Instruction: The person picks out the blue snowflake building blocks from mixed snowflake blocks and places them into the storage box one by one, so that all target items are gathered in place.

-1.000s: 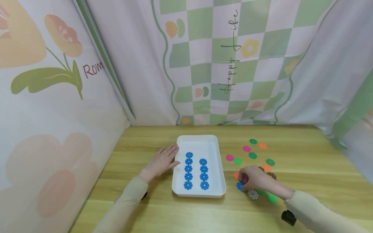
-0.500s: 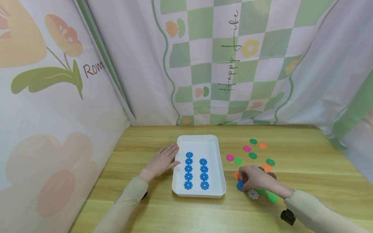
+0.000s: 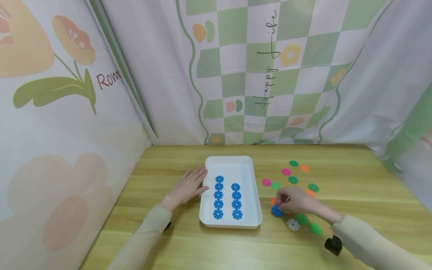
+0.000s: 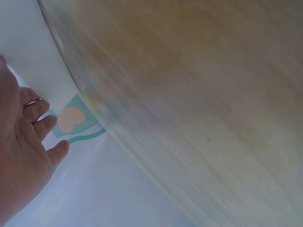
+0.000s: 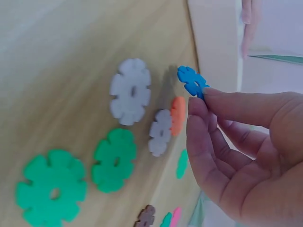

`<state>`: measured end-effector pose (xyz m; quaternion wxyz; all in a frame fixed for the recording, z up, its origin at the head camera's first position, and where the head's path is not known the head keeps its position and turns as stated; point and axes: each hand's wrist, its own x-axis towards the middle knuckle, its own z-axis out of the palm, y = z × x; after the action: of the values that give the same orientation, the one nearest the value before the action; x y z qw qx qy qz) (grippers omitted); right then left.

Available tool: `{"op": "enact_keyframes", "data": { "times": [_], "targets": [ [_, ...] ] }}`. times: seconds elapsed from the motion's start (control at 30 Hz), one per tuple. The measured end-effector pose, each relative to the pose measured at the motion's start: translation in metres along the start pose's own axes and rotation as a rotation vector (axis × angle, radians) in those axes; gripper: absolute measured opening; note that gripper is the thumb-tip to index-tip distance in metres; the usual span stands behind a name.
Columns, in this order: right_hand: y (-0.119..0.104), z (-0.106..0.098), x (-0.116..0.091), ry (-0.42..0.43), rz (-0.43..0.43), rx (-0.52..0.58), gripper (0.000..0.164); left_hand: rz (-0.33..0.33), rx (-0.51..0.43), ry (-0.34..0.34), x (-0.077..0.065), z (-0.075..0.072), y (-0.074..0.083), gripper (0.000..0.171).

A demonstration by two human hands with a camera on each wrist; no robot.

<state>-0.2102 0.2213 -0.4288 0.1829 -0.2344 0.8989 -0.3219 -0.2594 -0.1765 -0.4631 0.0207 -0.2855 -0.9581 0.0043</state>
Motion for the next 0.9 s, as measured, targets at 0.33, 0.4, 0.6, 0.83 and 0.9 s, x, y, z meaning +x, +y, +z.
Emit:
{"op": "enact_keyframes", "data": {
  "times": [0.33, 0.4, 0.6, 0.83, 0.9],
  "targets": [
    [-0.015, -0.022, 0.017, 0.05, -0.045, -0.036, 0.004, -0.01, -0.003, -0.011, 0.001, 0.003, -0.002, 0.071],
    [-0.02, -0.028, 0.022, 0.051, -0.048, -0.02, 0.003, -0.012, 0.001, -0.019, 0.002, 0.003, -0.002, 0.071],
    [-0.031, -0.039, 0.044, 0.052, 0.005, 0.015, 0.005, -0.01, -0.005, -0.021, 0.002, 0.003, -0.002, 0.07],
    [-0.042, -0.04, 0.077, 0.043, 0.054, 0.032, 0.008, -0.007, -0.012, -0.013, 0.001, 0.0, 0.0, 0.069],
    [-0.045, -0.039, 0.086, 0.048, 0.062, 0.043, 0.009, -0.006, -0.015, -0.015, 0.001, -0.001, 0.001, 0.069]
  ]
}}
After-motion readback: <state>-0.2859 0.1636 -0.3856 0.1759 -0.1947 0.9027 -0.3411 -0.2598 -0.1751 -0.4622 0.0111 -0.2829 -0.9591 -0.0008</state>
